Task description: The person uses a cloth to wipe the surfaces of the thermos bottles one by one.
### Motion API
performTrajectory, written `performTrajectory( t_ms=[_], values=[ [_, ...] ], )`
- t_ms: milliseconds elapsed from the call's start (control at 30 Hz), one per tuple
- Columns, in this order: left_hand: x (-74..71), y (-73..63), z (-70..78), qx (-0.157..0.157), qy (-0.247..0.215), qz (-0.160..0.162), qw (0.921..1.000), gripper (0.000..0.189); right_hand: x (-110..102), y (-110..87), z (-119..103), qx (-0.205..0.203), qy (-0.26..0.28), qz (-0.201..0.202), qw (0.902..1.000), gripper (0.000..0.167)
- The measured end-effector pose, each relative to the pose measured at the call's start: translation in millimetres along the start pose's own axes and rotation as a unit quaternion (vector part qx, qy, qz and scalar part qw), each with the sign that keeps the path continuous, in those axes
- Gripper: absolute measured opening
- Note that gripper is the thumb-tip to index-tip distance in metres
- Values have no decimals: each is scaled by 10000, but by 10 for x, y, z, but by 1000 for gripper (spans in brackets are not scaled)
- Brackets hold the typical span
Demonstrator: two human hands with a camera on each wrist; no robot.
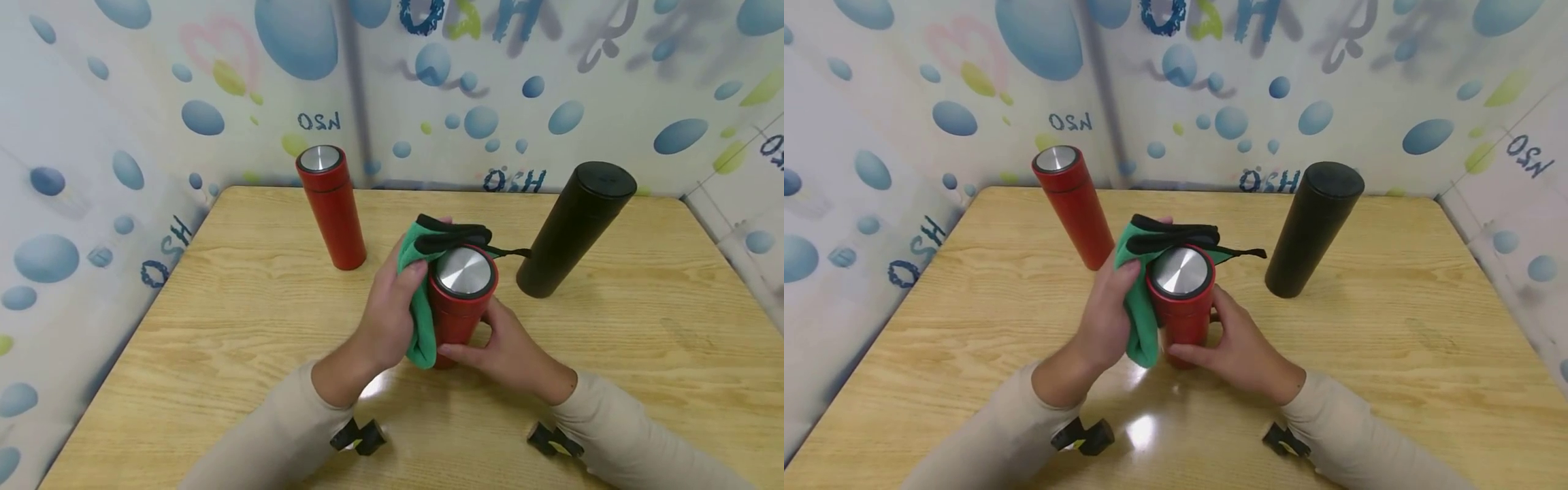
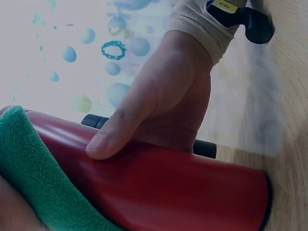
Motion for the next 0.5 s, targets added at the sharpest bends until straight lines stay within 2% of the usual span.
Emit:
performTrajectory(
  t_ms=[300, 500],
  values=[
    [39, -13, -31, 14, 56, -34, 10000, 55, -9, -10, 2, 8, 103, -31, 9999, 75],
    [38, -21, -29, -61, -67, -45, 9999, 54, 3, 1, -4, -18, 107, -67, 9999, 74]
  ],
)
Point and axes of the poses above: each hand's wrist, its own y-axis towards the middle knuckle, its own x-axis out of the palm, z = x × y, the point moved 6 cm from there along y, towards the middle knuckle, and after that the axes turned 4 degrees about z, right-handed, at the moved point
